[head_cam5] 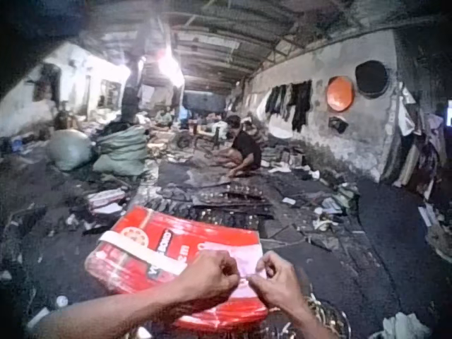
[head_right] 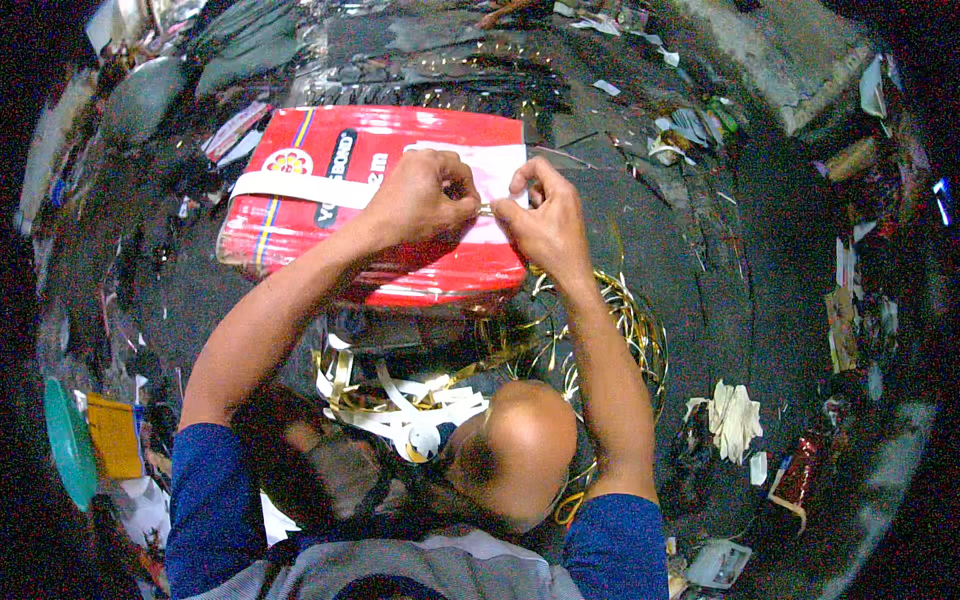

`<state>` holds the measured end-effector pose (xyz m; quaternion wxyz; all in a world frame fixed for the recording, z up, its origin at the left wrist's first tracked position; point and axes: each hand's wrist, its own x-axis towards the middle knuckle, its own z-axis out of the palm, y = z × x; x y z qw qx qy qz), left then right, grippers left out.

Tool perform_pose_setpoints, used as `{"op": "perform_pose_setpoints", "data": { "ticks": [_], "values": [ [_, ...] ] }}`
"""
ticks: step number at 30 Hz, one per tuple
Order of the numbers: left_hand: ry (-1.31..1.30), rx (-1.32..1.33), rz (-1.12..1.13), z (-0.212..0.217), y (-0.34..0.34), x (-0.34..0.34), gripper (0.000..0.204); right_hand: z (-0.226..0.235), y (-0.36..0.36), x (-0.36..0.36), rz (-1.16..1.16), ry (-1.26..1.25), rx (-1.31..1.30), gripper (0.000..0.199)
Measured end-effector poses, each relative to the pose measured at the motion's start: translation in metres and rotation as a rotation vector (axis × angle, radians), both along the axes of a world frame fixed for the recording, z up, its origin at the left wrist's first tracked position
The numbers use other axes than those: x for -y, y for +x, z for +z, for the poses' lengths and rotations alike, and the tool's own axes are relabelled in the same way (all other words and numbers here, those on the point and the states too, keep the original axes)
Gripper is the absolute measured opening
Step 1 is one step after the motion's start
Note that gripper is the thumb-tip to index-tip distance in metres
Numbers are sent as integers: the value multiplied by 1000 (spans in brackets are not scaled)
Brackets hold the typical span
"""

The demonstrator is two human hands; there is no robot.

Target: The person sits on the floor and wraps a red cardboard box with white tape. They repeatedly pull tape, press it onto the box, and smooth it down while handling loose tape strips and a red box.

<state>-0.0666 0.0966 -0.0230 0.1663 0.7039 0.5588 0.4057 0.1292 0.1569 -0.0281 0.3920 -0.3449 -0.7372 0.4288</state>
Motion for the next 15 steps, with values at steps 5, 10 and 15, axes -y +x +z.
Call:
{"op": "perform_pose_setpoints", "data": {
  "ticks": [5, 10, 15],
  "values": [
    [-121, -149, -121, 30, -5, -19, 10, -3, 5, -6, -133, 164, 135, 27],
    [40, 1, -270, 11, -9, -29, 17, -22, 13, 0, -97, -48, -98, 36],
    [116, 78, -185, 6, 17, -26, 16, -30, 18, -9, -63, 180, 52, 42]
  ]
}}
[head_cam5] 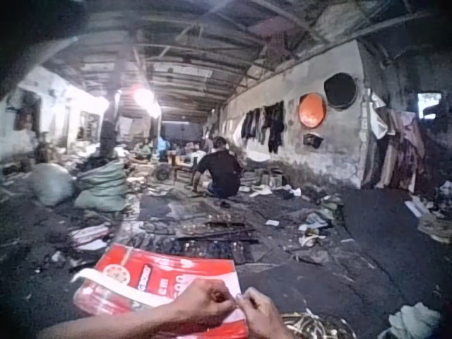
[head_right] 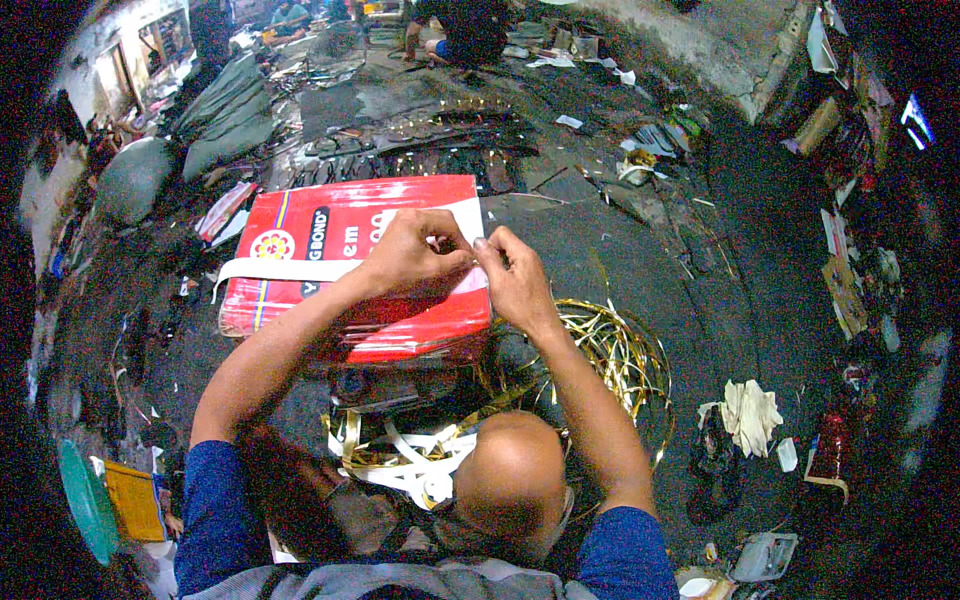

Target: The person sits on the floor and wraps a red cardboard box with white tape. They repeatedly pull tape, press it onto the box, and smooth it down while handling loose tape strips and a red box.

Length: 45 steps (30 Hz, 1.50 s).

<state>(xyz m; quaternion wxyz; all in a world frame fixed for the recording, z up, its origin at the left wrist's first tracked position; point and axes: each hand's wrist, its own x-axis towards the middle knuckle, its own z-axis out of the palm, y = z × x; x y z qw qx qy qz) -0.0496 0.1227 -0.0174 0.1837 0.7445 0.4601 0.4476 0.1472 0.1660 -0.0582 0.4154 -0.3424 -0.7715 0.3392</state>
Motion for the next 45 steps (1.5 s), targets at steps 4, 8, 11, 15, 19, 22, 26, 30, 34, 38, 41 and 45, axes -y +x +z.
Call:
{"op": "perform_pose_setpoints", "data": {
  "ticks": [4, 8, 11, 15, 19, 22, 26, 30, 34, 38, 41, 45],
  "values": [
    [20, 90, -8, -6, 5, 12, 17, -10, -4, 14, 169, -533, -465, 29],
    [139, 87, -59, -10, 4, 6, 12, -18, -13, 23, 145, -771, -763, 27],
    [52, 110, -46, -8, 13, 0, 14, -22, -9, 20, 103, -899, -806, 26],
    [46, 171, -34, -9, 16, 0, 13, -11, -3, 23, 177, -991, -768, 29],
    [103, 131, -53, -11, 15, -1, 11, 21, 13, -3, 85, -746, -310, 58],
    [61, 153, -40, -9, 18, 0, 10, 39, -12, -23, -336, 43, 293, 54],
    [27, 151, 0, -13, 10, 5, 9, 39, -29, -21, -363, 82, 377, 42],
    [18, 135, 5, -12, 13, 3, 9, -6, -18, -33, -287, 0, 10, 39],
    [34, 75, -3, -10, 7, 7, 8, -56, -25, -29, -309, -56, -96, 36],
    [55, 85, -18, -11, 8, 4, 4, -117, -21, -36, -349, -123, -148, 38],
    [64, 71, -17, -10, 9, 1, 2, -204, -7, -34, -438, -146, 90, 30],
    [-111, 175, 11, -13, 15, 7, 5, -314, 12, -15, -498, -198, 249, 30]
  ]
}}
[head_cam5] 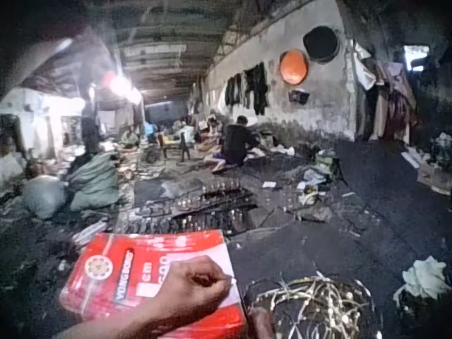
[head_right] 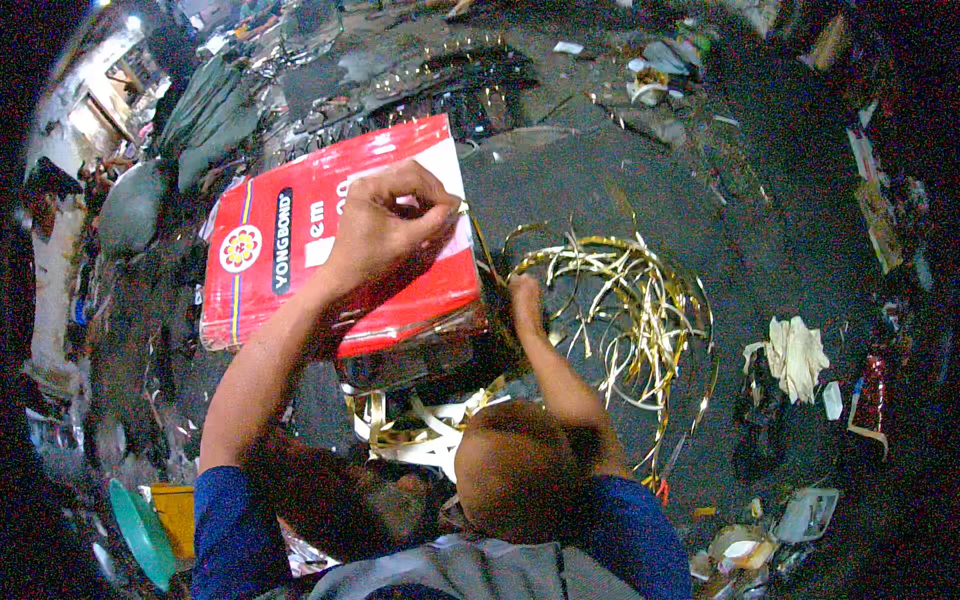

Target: The person sits on the floor and wraps a red cardboard box with white tape. They repeatedly pull tape, press it onto the box, and smooth it down while handling loose tape strips and a red box.

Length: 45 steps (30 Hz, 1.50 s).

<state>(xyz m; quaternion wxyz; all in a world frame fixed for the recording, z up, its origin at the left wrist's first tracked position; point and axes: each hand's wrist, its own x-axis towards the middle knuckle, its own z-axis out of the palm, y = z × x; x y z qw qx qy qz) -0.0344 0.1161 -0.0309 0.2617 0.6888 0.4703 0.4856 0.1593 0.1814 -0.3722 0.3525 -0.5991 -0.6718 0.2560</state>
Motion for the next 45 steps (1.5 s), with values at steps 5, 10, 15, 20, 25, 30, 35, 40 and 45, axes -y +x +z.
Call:
{"op": "perform_pose_setpoints", "data": {
  "ticks": [5, 10, 15, 20, 25, 30, 35, 40, 45],
  "values": [
    [85, -42, -43, 8, -6, -5, 6, -71, 17, 11, -7, -34, 158, 29],
    [93, -34, -29, 3, -4, -2, 5, -98, 32, 23, 64, -154, 370, 23],
    [128, -56, -46, 5, -3, -3, 3, -105, 43, 32, 39, -198, 419, 22],
    [244, -184, -102, 6, -11, -6, 8, -103, 44, 30, 18, -204, 440, 22],
    [397, -409, -207, 14, -15, 4, 22, -107, 59, 32, 7, -189, 501, 22],
    [445, -315, -163, -2, -13, 6, 20, -122, 84, 41, 48, -34, 732, 22],
    [343, -312, -215, 1, -7, 6, 22, -110, 143, 38, -106, -108, 609, 25],
    [666, -225, -317, -10, -9, -15, 25, -123, 238, 31, -321, -686, -731, 51],
    [615, -266, -292, -2, -8, -3, 34, -52, 178, 48, -879, -461, -423, 53]
  ]
}}
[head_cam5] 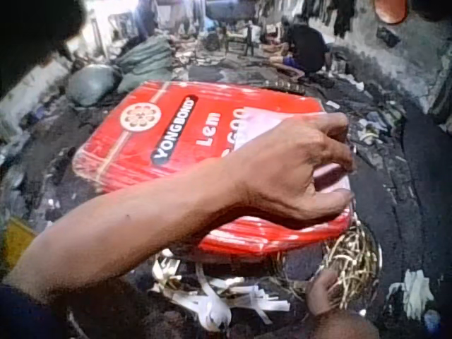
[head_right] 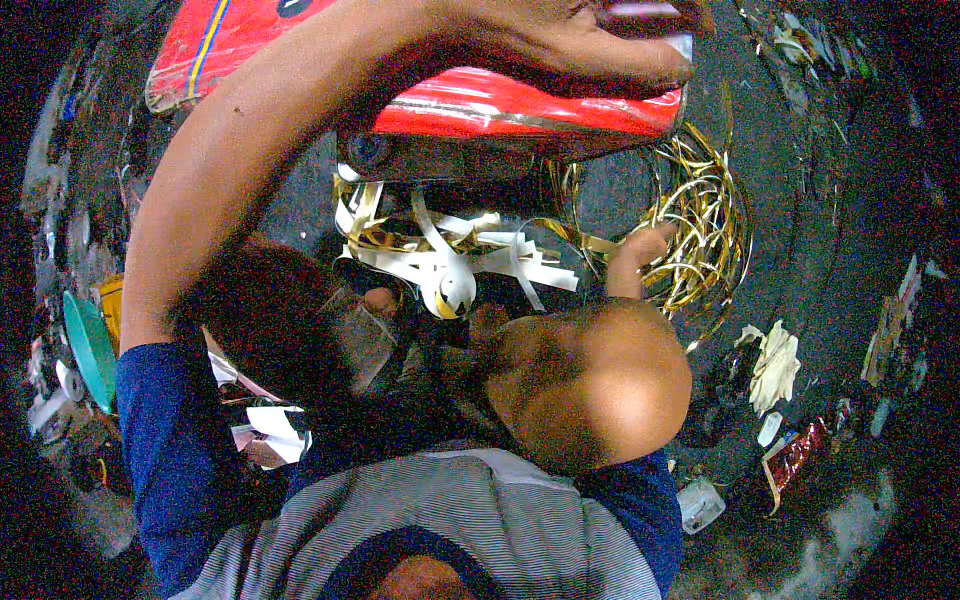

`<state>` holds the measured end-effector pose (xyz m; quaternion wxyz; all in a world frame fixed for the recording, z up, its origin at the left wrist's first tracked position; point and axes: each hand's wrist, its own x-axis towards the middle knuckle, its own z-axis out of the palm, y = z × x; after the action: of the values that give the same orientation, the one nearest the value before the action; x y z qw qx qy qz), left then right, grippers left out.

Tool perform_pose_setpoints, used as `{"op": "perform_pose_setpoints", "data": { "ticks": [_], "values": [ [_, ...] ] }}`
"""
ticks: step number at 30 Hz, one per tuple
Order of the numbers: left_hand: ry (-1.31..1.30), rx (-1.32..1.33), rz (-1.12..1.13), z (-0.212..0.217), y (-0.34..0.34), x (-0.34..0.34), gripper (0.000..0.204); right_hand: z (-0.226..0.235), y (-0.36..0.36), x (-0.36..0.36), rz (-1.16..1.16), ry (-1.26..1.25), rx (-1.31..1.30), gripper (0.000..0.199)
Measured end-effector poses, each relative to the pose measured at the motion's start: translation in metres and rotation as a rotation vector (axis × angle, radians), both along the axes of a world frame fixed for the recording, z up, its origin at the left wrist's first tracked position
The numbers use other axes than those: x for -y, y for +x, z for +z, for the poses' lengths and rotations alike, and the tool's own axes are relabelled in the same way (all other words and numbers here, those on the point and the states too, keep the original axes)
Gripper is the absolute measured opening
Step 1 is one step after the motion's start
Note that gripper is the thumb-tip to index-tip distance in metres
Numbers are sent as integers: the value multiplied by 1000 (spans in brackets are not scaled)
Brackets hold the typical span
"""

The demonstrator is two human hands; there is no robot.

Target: The person sits on the floor and wraps a red cardboard box with white tape. They repeatedly pull tape, press it onto the box, and smooth it down while handling loose tape strips and a red box.

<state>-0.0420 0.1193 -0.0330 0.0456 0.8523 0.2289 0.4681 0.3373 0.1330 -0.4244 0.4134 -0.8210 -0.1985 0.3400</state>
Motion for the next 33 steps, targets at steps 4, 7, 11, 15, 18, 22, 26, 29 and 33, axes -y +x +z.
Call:
{"op": "perform_pose_setpoints", "data": {
  "ticks": [4, 7, 11, 15, 18, 22, 26, 29, 33],
  "values": [
    [38, 1, 70, -7, -6, 3, 34, 40, -112, 92, 1273, 357, 569, 32],
    [61, -56, 111, -2, -8, 9, 33, 51, -126, 118, 1804, 338, 872, 41],
    [45, -105, 191, 0, 2, 15, 25, 43, -101, 108, 1874, 358, 724, 20],
    [-14, -148, 271, 0, 12, 60, 35, 153, -110, 70, 1878, -96, 423, 28],
    [-168, -41, 296, 0, 37, 85, 47, 253, -105, 53, 1718, 246, 303, 30],
    [-355, 147, 285, 17, 51, 108, 94, 408, -124, 56, 1781, 581, 391, 34],
    [-965, 396, 64, 31, 41, 130, 74, 469, -148, 66, 1697, 700, 342, 41],
    [-1049, 319, 169, 39, 11, 143, 45, 486, -161, 57, 1879, 624, 380, 34],
    [-887, 84, 493, 75, -79, 149, 25, 479, -162, 27, 1858, 414, -70, 28]
  ]
}}
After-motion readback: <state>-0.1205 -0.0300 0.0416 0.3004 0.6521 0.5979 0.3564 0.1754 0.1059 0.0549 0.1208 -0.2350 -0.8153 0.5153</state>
